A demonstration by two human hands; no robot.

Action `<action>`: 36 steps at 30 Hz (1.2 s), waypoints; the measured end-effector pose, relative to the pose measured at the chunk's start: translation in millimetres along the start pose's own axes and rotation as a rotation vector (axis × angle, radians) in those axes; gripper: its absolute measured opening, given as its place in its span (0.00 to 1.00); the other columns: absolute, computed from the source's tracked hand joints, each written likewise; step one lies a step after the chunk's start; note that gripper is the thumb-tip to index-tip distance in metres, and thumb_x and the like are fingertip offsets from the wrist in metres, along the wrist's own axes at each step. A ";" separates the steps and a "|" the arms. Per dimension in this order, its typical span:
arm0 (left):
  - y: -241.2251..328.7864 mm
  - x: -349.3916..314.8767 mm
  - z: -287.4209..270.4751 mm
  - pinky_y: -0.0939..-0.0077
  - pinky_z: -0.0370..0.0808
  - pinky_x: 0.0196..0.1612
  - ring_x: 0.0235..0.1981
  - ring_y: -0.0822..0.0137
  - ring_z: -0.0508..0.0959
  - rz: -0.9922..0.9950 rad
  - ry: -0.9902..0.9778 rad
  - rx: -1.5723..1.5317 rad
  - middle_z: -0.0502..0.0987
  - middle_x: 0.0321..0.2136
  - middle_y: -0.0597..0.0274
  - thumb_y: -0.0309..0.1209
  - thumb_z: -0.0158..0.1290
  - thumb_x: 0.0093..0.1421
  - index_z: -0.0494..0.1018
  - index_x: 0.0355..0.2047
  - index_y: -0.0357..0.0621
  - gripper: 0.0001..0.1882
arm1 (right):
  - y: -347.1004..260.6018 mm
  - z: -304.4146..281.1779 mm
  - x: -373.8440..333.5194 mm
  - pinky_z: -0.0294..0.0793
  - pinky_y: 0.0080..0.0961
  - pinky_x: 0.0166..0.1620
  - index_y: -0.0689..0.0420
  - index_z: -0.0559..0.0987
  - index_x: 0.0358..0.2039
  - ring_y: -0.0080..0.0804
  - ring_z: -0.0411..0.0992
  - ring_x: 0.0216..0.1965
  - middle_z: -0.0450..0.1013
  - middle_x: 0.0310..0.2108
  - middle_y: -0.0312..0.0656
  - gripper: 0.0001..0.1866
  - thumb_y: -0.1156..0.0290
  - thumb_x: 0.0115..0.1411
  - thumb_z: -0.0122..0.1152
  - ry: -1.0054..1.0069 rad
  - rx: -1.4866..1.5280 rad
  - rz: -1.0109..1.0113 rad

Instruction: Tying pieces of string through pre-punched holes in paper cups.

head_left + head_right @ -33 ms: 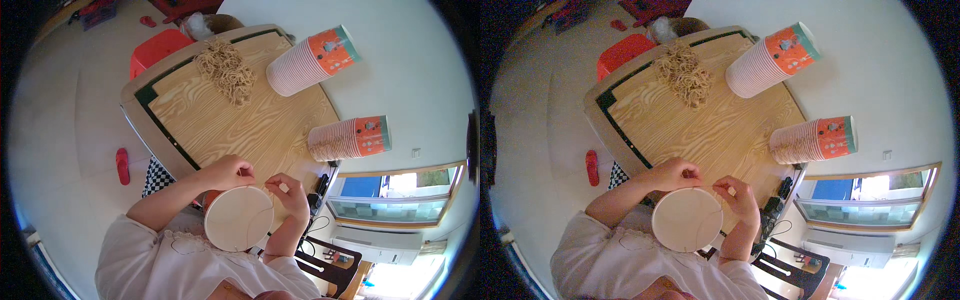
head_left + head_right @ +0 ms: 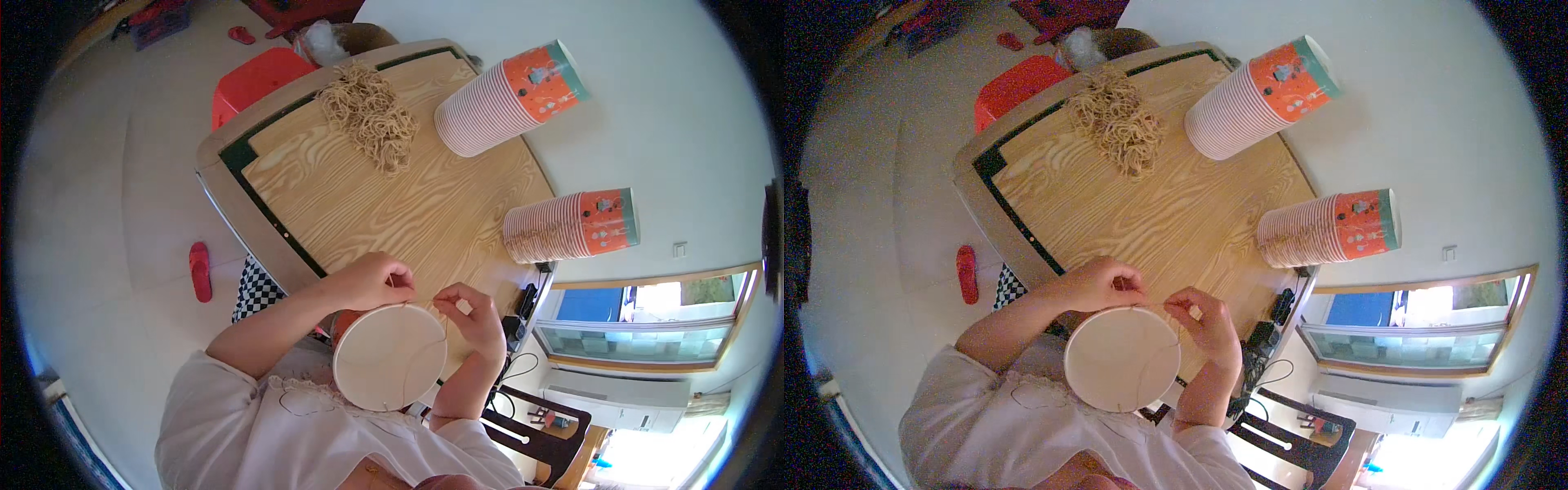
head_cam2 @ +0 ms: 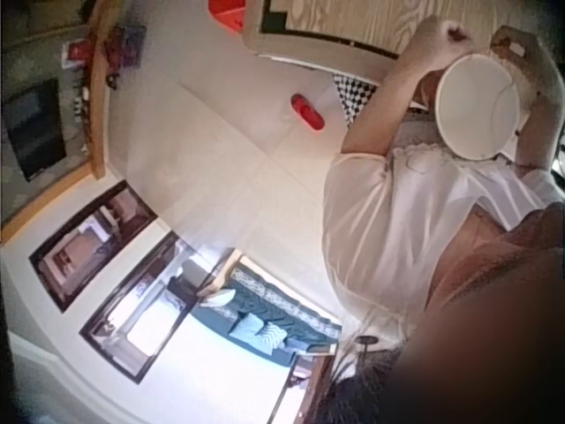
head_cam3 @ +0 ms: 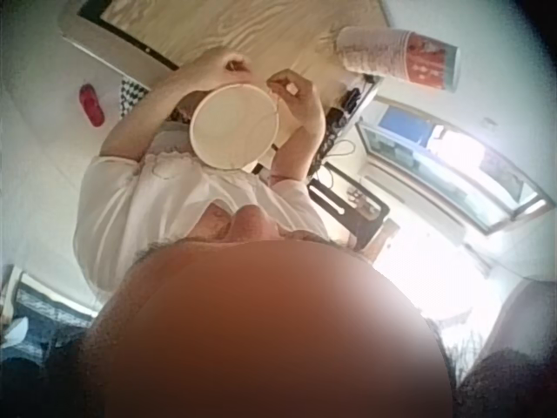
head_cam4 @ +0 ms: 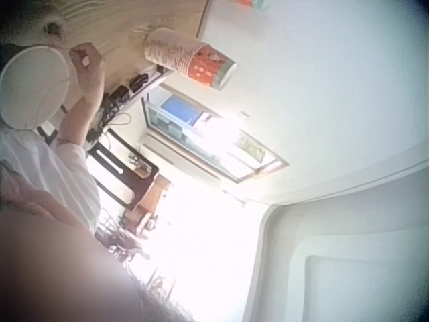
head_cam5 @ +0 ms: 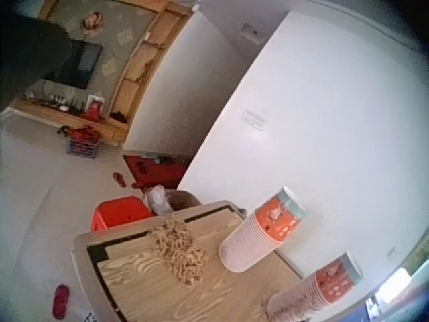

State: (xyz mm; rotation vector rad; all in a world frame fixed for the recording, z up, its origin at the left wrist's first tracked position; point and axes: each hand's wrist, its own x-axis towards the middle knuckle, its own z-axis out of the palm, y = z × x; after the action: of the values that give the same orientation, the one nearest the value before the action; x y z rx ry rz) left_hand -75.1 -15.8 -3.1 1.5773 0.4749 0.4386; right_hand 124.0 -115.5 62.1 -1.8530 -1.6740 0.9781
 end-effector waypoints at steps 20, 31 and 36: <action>17.2 -23.1 -5.2 0.75 0.71 0.27 0.21 0.69 0.75 0.018 0.212 0.011 0.77 0.21 0.58 0.34 0.54 0.55 0.74 0.28 0.37 0.11 | 8.7 -6.9 -0.4 0.70 0.19 0.35 0.62 0.78 0.33 0.23 0.72 0.31 0.76 0.30 0.39 0.07 0.80 0.52 0.58 -0.157 -0.039 -0.041; 13.9 -49.5 -5.5 0.60 0.72 0.28 0.24 0.53 0.77 0.099 0.069 0.526 0.76 0.20 0.50 0.37 0.55 0.52 0.73 0.26 0.38 0.13 | 12.7 -8.7 -6.0 0.70 0.20 0.35 0.62 0.78 0.35 0.23 0.71 0.30 0.74 0.29 0.38 0.09 0.81 0.52 0.58 -0.190 -0.004 -0.041; 30.4 -72.7 -13.7 0.57 0.72 0.28 0.25 0.49 0.76 -0.186 0.103 0.771 0.76 0.24 0.49 0.34 0.52 0.53 0.72 0.29 0.39 0.10 | 14.0 -6.2 1.6 0.70 0.20 0.35 0.62 0.76 0.40 0.22 0.70 0.29 0.73 0.28 0.36 0.13 0.81 0.51 0.58 -0.248 -0.008 -0.074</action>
State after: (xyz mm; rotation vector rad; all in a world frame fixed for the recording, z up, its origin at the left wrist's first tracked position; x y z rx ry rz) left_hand -142.3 -45.5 28.5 2.2257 0.9367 0.1938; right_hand 137.9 -115.3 55.5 -1.7173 -1.8763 1.2120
